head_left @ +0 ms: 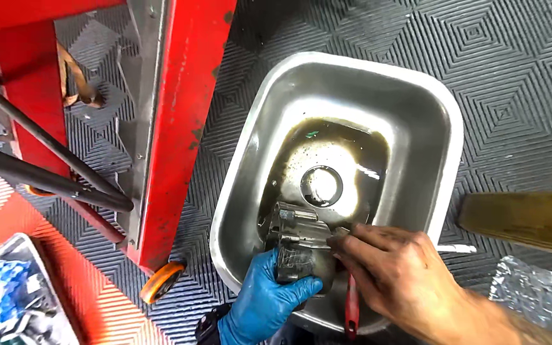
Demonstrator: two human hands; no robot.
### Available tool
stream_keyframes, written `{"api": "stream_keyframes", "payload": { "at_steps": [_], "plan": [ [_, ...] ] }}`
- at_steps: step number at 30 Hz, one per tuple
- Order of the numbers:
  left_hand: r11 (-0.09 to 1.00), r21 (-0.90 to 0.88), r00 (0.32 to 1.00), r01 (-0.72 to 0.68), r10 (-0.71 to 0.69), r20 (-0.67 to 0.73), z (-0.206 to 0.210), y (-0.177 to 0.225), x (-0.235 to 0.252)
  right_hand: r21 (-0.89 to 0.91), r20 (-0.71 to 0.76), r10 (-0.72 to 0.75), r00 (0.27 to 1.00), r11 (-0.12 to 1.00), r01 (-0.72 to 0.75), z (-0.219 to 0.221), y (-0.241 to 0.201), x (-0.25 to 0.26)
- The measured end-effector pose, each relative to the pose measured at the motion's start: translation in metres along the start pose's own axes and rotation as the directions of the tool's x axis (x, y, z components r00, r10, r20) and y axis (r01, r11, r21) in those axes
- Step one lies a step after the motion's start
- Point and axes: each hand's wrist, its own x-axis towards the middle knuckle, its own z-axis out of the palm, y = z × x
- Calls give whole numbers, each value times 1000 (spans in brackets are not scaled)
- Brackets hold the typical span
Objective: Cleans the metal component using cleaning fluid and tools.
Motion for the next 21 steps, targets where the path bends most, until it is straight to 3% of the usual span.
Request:
{"api": "stream_keyframes", "payload": {
  "at_steps": [4, 9, 21],
  "plan": [
    [999, 19, 999, 34, -34, 1, 2, 0, 0, 46, 65, 70, 995, 996, -73, -1, -5, 0],
    [999, 27, 999, 47, -47, 1, 0, 2, 4, -32, -56, 19, 998, 999, -21, 3, -4, 1],
    [998, 38, 998, 54, -55, 20, 2, 1, 4, 46, -143, -16, 990, 999, 23, 17, -2, -3]
  ]
}}
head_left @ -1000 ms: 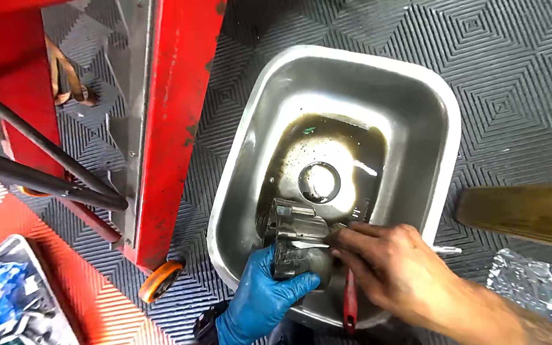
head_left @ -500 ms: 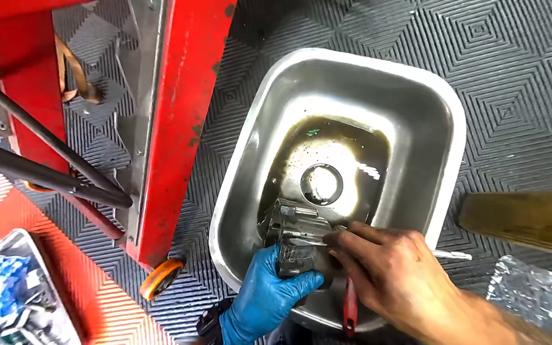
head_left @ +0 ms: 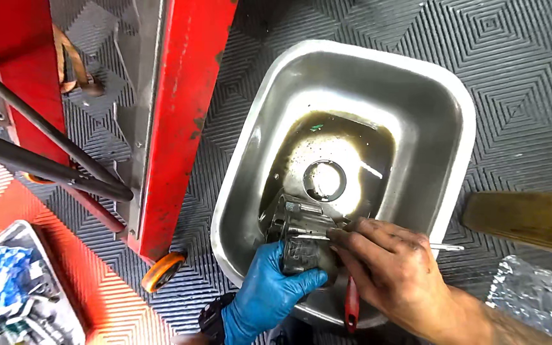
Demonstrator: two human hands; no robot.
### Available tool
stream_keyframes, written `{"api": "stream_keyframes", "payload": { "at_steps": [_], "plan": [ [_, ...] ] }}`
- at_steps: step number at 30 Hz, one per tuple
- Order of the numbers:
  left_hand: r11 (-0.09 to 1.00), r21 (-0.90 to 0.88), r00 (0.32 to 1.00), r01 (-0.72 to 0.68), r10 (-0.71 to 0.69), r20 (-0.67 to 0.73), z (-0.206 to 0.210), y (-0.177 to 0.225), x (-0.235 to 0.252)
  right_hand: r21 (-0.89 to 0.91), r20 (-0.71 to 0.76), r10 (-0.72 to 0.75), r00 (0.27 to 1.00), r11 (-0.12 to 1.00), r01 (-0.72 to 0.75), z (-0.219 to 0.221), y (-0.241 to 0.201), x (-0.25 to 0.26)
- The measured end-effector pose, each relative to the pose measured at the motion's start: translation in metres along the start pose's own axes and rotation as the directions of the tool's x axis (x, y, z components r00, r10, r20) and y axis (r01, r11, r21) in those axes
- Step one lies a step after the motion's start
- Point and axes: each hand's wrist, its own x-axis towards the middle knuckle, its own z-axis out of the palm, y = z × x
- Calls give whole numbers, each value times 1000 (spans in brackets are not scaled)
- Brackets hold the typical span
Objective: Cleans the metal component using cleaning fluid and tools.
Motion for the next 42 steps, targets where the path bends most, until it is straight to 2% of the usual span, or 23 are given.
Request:
{"api": "stream_keyframes", "payload": {
  "at_steps": [6, 10, 13, 18, 21, 22, 26, 28, 34, 38, 40, 42],
  "plan": [
    [999, -9, 999, 35, -35, -13, -1, 3, 3, 29, -40, 27, 999, 999, -25, 11, -1, -1],
    [999, -35, 1000, 19, -20, -22, -2, 2, 2, 176, 89, 111, 990, 976, -125, 15, -6, -4],
    [999, -50, 1000, 1, -1, -11, -4, 1, 0, 266, 191, 99, 976, 952, -149, 8, -2, -1],
    [999, -36, 1000, -14, 14, -14, -6, -1, -2, 160, 99, 70, 993, 983, -86, 10, -1, 2],
    [995, -10, 994, -99, 99, 46, -11, -10, -9, 245, 142, 28, 989, 968, -63, 7, 1, -9],
    [991, -4, 989, -130, 130, 73, -13, -13, -10, 268, 161, 25, 987, 961, -68, 3, 5, -13],
    [968, 57, 959, -243, 231, 163, -19, -24, -15, 253, 204, 173, 964, 941, -223, -6, 17, -18],
    [957, 90, 948, -274, 254, 192, -19, -27, -14, 267, 217, 164, 962, 938, -221, -2, 18, -15],
    [966, 105, 957, -236, 211, 200, -19, -21, -13, 166, 95, 119, 988, 977, -133, 15, 29, -4],
    [969, 121, 963, -215, 190, 191, -20, -19, -13, 166, 74, 164, 984, 971, -174, 19, 25, -9],
    [967, 122, 961, -223, 197, 192, -20, -20, -13, 219, 105, 196, 975, 952, -215, 20, 24, -12],
    [965, 136, 959, -225, 194, 206, -22, -22, -14, 312, 206, 209, 956, 912, -266, 17, 26, -14]
  ]
}}
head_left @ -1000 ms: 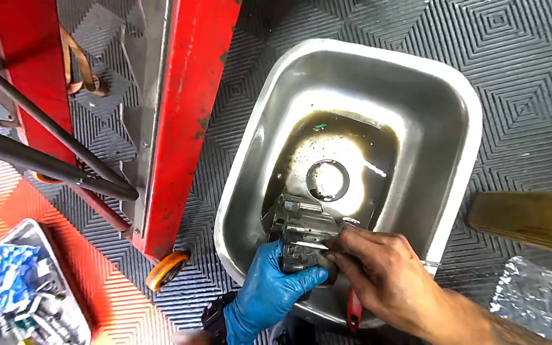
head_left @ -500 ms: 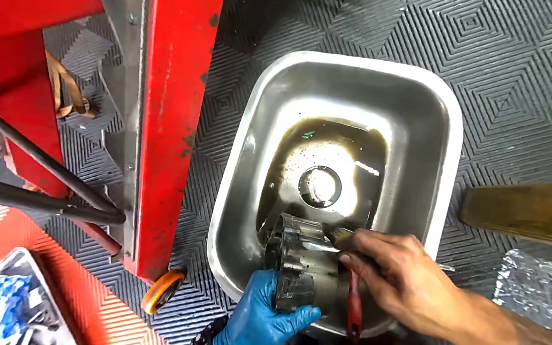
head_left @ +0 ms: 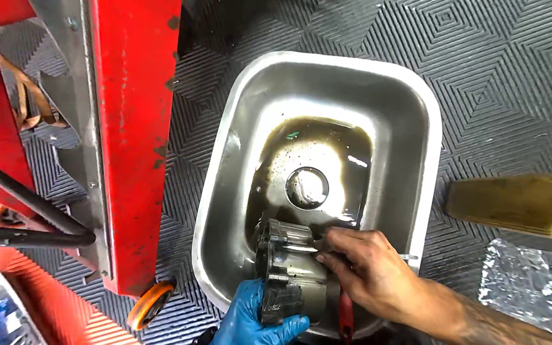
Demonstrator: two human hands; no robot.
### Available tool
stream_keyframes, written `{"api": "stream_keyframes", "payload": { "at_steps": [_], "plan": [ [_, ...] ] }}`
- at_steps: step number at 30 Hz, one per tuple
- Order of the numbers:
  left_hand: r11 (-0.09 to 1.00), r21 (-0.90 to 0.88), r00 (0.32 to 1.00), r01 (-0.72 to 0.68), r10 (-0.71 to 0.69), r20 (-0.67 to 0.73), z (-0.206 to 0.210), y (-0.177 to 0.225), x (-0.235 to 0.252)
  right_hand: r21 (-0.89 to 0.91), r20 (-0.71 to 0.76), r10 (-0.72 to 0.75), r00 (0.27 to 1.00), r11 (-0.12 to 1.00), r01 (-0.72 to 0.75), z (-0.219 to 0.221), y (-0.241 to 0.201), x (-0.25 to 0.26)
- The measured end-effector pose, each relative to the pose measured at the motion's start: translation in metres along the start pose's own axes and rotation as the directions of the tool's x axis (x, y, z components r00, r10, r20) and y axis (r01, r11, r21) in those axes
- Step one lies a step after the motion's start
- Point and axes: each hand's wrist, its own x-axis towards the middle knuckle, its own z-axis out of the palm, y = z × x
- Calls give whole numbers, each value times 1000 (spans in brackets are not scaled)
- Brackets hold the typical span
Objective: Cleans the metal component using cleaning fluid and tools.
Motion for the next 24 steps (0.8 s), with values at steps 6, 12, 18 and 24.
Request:
{"api": "stream_keyframes", "payload": {
  "at_steps": [6, 12, 18, 24],
  "plan": [
    [999, 42, 998, -8, 6, 60, 0, -1, -2, 21, 242, 26, 970, 999, -31, -25, -1, 5],
    [1000, 14, 998, -6, 5, 56, 0, -2, 0, -279, -45, -163, 986, 949, 144, -11, -8, 7],
    [1000, -16, 1000, -26, 26, 11, -1, -3, 0, -25, 21, -75, 997, 997, 76, -3, -3, 5],
    [999, -27, 1000, -21, 21, 14, -2, -1, 2, -55, -4, -97, 995, 994, 97, -3, -1, 10]
  ]
}}
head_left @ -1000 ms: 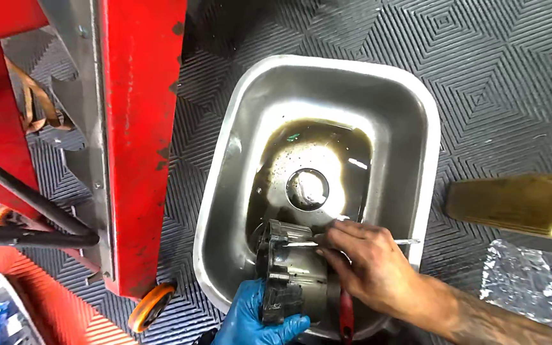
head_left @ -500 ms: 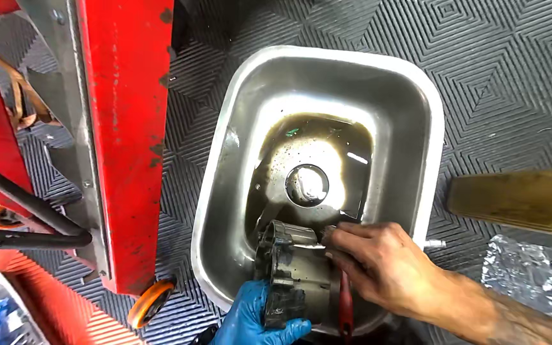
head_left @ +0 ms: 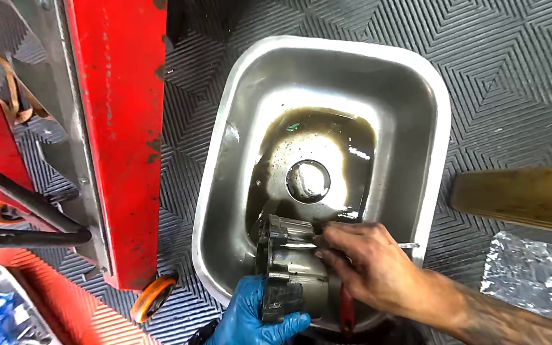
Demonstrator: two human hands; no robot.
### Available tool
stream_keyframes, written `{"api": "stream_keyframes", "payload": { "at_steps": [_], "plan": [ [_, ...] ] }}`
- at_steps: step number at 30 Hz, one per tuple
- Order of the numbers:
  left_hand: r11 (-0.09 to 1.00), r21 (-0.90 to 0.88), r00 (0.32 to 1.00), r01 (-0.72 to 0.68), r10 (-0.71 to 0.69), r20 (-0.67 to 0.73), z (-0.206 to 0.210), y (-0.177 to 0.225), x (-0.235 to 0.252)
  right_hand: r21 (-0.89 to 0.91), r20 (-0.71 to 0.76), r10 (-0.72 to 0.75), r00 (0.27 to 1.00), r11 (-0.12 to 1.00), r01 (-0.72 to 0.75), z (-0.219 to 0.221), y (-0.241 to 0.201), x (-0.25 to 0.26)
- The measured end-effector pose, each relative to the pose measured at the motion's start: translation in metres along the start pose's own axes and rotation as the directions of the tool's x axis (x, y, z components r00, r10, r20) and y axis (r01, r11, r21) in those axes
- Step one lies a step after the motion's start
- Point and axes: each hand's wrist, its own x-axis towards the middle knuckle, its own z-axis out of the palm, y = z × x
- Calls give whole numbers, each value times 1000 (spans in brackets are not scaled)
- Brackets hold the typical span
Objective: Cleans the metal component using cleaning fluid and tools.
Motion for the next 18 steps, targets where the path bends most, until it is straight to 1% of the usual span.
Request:
{"api": "stream_keyframes", "payload": {
  "at_steps": [4, 8, 13, 17, 18],
  "plan": [
    [1000, -2, 1000, -1, 1, -17, 1, -2, 0, -34, -23, -15, 1000, 999, 14, -2, 4, 1],
    [1000, 7, 1000, 7, -7, -5, -2, -1, -1, 71, 55, -36, 998, 997, 32, -8, 9, -1],
    [998, -64, 999, 6, -8, -43, 2, 1, 2, 11, 16, -32, 999, 999, 32, -6, 14, 7],
    [998, -65, 999, 12, -14, -36, 3, 1, -1, 116, 52, 11, 999, 993, -17, -3, 11, -1],
    [998, -61, 999, 7, -9, -37, 3, 1, -1, 117, 54, 16, 998, 993, -23, -4, 12, 1]
  ]
}}
